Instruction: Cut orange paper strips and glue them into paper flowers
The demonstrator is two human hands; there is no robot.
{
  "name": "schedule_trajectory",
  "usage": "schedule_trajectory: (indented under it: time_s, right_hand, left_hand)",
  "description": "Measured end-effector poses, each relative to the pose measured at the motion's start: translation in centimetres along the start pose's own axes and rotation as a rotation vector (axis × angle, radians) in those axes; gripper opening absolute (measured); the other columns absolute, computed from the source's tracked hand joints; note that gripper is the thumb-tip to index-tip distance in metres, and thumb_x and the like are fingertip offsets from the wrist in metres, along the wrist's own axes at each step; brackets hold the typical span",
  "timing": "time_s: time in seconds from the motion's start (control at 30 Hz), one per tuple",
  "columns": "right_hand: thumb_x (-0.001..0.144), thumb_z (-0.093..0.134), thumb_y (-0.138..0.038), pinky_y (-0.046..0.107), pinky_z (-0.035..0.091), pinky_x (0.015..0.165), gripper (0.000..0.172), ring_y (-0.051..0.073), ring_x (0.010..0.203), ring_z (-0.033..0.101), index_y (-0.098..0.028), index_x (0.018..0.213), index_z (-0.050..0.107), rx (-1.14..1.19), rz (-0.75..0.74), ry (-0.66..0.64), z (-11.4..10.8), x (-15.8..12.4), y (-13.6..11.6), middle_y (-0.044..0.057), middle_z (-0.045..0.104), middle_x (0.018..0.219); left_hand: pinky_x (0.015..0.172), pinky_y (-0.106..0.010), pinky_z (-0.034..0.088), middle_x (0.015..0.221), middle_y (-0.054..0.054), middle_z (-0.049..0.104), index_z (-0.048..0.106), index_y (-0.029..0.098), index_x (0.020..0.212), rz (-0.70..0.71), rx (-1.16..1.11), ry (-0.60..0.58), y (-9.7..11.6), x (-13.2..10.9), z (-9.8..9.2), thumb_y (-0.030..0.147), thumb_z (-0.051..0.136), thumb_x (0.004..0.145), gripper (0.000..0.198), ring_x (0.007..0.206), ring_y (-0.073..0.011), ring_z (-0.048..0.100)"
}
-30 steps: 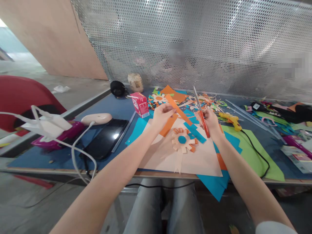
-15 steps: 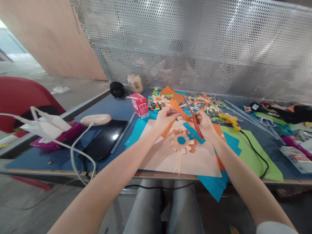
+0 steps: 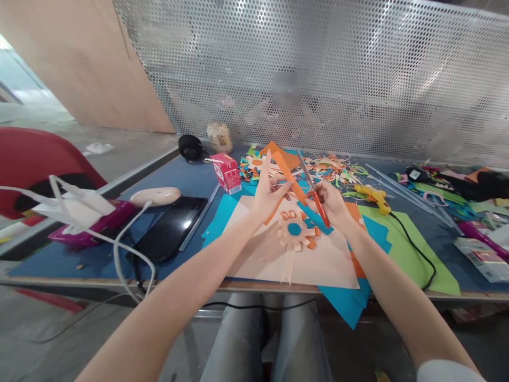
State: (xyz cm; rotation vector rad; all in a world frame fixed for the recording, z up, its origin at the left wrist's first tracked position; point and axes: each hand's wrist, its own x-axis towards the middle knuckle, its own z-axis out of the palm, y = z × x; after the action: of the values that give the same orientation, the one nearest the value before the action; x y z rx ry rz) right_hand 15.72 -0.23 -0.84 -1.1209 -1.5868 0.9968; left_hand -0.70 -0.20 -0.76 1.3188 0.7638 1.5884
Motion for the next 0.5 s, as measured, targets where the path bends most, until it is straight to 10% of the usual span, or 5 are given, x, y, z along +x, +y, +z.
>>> schedule_trajectory:
  time_s: [0.5]
  right_hand:
    - [0.061,0.062,-0.045,0.031,0.042,0.063,0.033,0.019,0.069,0.054,-0.022,0.076,0.044,-0.596,-0.135,0.056,-1.8,-0.5,-0.5,0.003,0.058,0.077]
  left_hand:
    - [0.065,-0.022,0.044,0.091,-0.004,0.063,0.056,0.021,0.117,0.28,0.424,-0.065,1.2,1.8,-2.7,0.016,0.058,0.068,0.05,0.078,-0.0126,0.056]
